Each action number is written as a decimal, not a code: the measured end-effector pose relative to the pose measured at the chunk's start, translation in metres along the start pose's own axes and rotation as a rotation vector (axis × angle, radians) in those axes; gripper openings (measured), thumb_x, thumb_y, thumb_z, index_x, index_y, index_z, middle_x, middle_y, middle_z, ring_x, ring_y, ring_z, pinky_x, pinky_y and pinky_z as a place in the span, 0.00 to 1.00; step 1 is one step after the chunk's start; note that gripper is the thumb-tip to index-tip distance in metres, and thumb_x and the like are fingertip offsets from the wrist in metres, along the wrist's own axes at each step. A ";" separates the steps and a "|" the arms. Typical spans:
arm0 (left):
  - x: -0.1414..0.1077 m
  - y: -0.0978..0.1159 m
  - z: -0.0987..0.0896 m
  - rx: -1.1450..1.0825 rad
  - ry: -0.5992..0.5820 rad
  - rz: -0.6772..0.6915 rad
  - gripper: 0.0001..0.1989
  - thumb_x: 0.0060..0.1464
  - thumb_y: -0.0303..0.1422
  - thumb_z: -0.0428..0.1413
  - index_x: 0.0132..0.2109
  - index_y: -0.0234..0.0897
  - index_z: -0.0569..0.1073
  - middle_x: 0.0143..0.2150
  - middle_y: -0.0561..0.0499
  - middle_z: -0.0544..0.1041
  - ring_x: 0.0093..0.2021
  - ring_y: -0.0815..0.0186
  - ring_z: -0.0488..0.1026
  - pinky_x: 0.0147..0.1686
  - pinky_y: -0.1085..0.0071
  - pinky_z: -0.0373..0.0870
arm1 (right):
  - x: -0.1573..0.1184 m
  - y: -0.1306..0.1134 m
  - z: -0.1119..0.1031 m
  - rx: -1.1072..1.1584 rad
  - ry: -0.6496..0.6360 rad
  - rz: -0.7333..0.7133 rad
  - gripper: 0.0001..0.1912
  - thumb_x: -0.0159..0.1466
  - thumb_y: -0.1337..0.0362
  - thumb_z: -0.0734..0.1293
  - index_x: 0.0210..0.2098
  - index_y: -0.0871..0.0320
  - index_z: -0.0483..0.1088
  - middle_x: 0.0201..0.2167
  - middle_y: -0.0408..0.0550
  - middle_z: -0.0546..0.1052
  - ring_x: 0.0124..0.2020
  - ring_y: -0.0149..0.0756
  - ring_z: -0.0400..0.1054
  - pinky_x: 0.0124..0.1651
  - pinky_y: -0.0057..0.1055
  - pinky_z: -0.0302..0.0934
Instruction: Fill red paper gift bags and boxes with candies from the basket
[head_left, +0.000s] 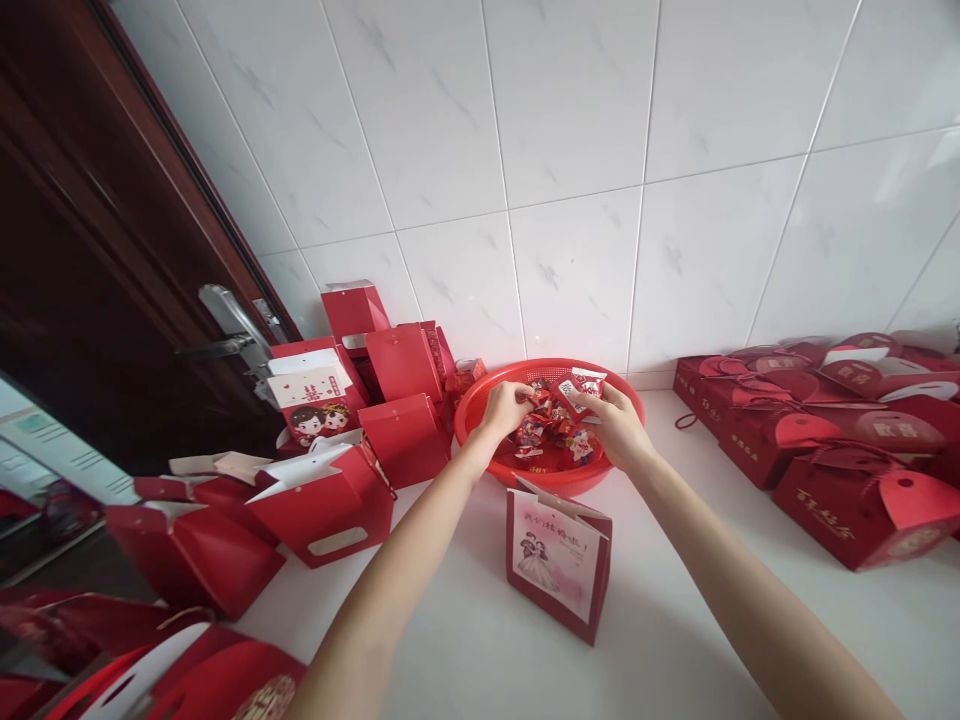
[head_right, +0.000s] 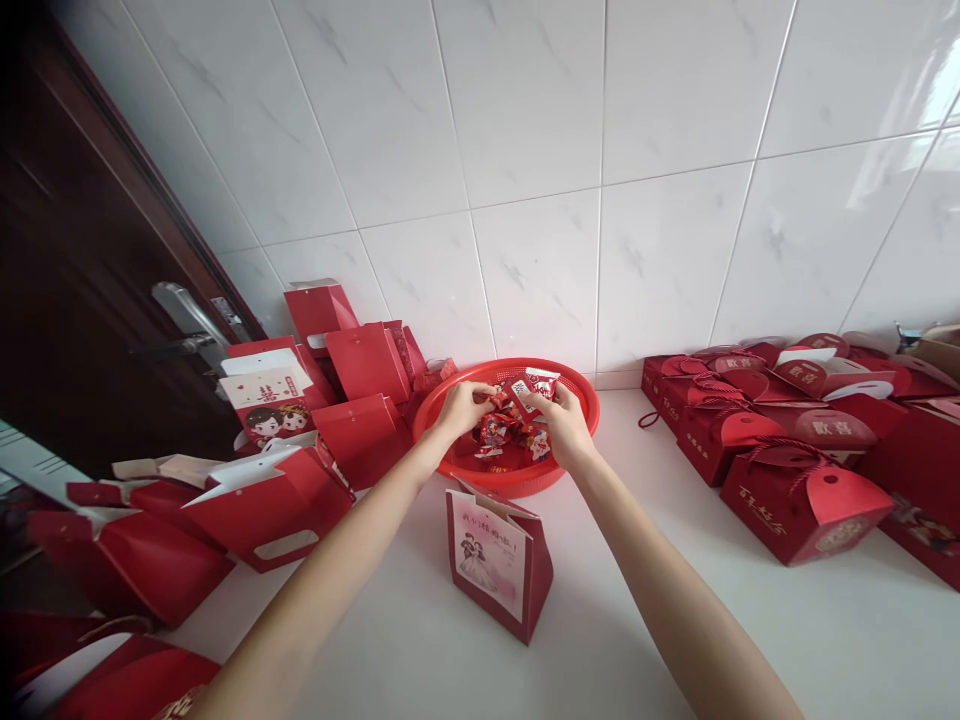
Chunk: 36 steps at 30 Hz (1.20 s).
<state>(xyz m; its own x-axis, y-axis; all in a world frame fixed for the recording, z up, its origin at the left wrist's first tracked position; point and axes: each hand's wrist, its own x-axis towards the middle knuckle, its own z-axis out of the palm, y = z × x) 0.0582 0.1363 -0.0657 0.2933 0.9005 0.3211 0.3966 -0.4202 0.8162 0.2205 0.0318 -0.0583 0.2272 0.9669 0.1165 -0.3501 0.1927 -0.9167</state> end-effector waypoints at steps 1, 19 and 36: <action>0.000 0.001 0.000 -0.001 0.035 0.030 0.03 0.45 0.28 0.63 0.28 0.43 0.79 0.33 0.50 0.81 0.39 0.58 0.76 0.44 0.65 0.70 | 0.000 0.000 0.000 0.005 0.002 0.001 0.19 0.46 0.55 0.78 0.34 0.55 0.74 0.37 0.46 0.80 0.36 0.40 0.74 0.35 0.33 0.67; -0.012 0.016 -0.003 -0.283 -0.109 0.095 0.19 0.52 0.50 0.58 0.26 0.40 0.71 0.26 0.53 0.73 0.30 0.63 0.74 0.35 0.68 0.71 | 0.001 0.003 -0.002 0.072 -0.003 -0.020 0.22 0.45 0.54 0.81 0.36 0.53 0.75 0.41 0.46 0.81 0.44 0.45 0.76 0.43 0.38 0.70; -0.015 0.019 -0.004 -0.283 -0.144 0.128 0.19 0.53 0.51 0.60 0.29 0.39 0.77 0.29 0.52 0.77 0.34 0.62 0.74 0.35 0.69 0.69 | -0.003 -0.003 0.001 0.055 -0.046 -0.025 0.22 0.40 0.59 0.83 0.33 0.56 0.77 0.33 0.44 0.82 0.36 0.41 0.76 0.38 0.34 0.69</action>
<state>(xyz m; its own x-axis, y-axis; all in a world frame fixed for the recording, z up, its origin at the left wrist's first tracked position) 0.0577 0.1148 -0.0529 0.4528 0.8091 0.3746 0.0977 -0.4626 0.8812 0.2197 0.0286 -0.0557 0.1952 0.9679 0.1580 -0.3944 0.2250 -0.8910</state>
